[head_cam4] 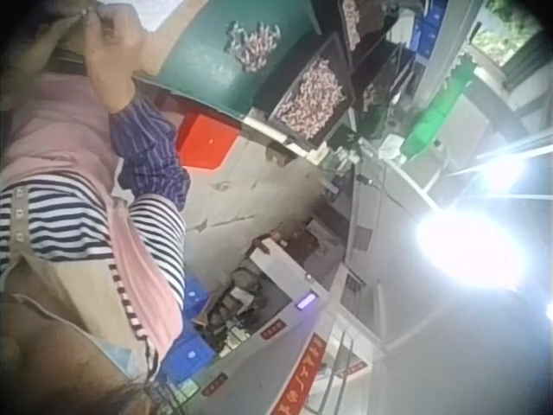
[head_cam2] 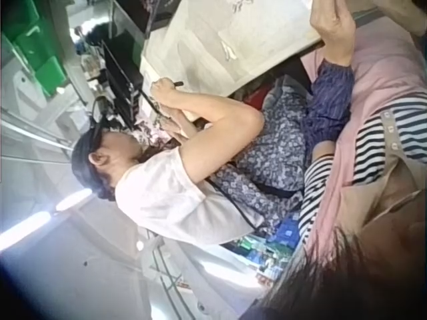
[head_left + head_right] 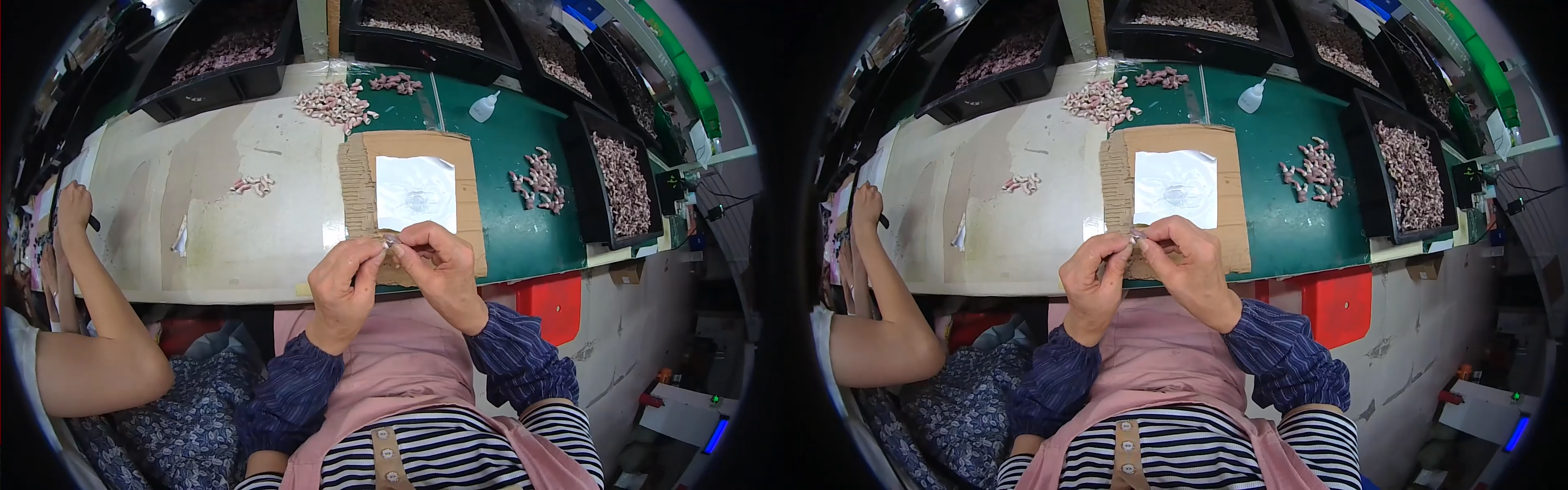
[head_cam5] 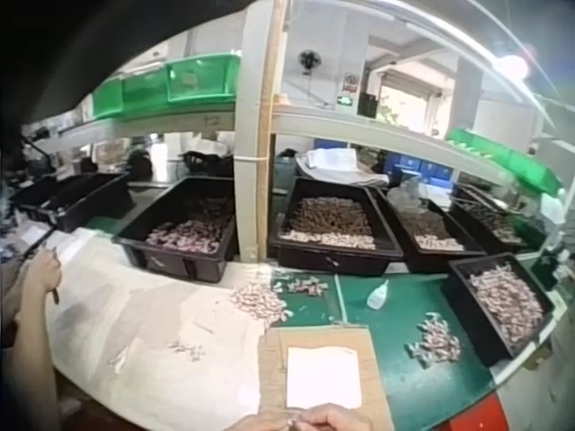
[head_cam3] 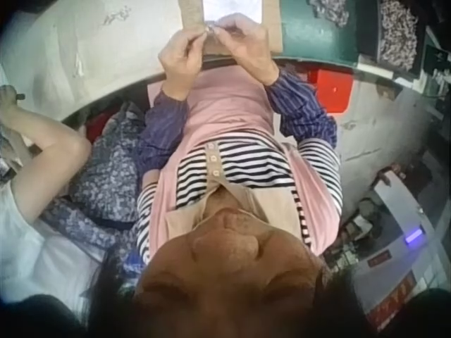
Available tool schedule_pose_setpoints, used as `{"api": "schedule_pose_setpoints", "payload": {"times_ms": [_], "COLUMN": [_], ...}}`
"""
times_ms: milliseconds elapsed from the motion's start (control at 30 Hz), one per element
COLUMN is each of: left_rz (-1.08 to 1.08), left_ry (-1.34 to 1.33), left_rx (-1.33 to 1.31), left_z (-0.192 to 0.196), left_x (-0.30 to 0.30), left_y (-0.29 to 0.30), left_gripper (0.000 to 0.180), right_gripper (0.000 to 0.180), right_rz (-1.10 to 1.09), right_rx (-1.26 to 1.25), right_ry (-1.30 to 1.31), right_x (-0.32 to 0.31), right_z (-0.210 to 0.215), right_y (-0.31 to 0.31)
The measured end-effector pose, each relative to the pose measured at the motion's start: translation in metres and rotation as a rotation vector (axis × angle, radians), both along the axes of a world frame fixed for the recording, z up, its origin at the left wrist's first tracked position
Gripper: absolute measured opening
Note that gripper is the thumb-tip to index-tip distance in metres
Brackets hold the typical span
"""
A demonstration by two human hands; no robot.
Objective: The person assembles small toy parts by dipping components in glue on cardboard, joining pieces together by hand, and placing the assembled parts on the table.
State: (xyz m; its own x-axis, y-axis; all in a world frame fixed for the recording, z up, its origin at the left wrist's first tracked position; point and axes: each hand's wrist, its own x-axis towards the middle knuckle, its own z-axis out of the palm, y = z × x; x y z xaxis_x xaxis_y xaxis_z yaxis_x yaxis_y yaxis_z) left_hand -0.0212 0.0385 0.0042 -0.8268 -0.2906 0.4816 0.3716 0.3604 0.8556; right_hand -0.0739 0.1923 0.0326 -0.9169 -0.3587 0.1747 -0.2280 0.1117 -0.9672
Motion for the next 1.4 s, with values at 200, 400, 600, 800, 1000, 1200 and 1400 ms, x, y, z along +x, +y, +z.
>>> {"api": "schedule_pose_setpoints", "payload": {"times_ms": [200,400,600,800,1000,1200,1400], "left_rz": [0.08,-0.066,0.257,0.261,0.299,0.302,-0.046], "left_ry": [0.044,-0.123,-0.265,-0.313,-0.288,-0.346,-0.388], "left_rx": [-0.054,-0.123,-0.372,-0.701,-0.702,-0.707,0.152], "left_z": [0.0,0.02,0.013,-0.005,-0.018,-0.013,0.008], "left_x": [-0.002,-0.027,-0.119,-0.178,-0.19,-0.18,-0.131], "left_y": [0.007,-0.016,-0.1,-0.114,-0.114,-0.11,-0.087], "left_gripper": [0.015,0.013,0.014,0.013,0.009,0.01,0.009], "right_gripper": [0.008,0.006,0.011,0.01,0.014,0.009,0.008], "right_rz": [-0.079,-0.06,-0.086,-0.127,-0.119,0.007,0.031], "right_rx": [0.053,-0.119,-0.082,0.07,0.381,0.579,0.706], "right_ry": [0.17,-0.232,-0.197,-0.063,0.226,0.295,0.395], "right_x": [0.008,-0.019,-0.048,-0.048,-0.065,-0.077,-0.085], "right_z": [-0.009,-0.005,-0.006,-0.01,0.002,0.009,0.01], "right_y": [-0.007,0.008,0.038,0.04,0.04,0.033,0.029]}}
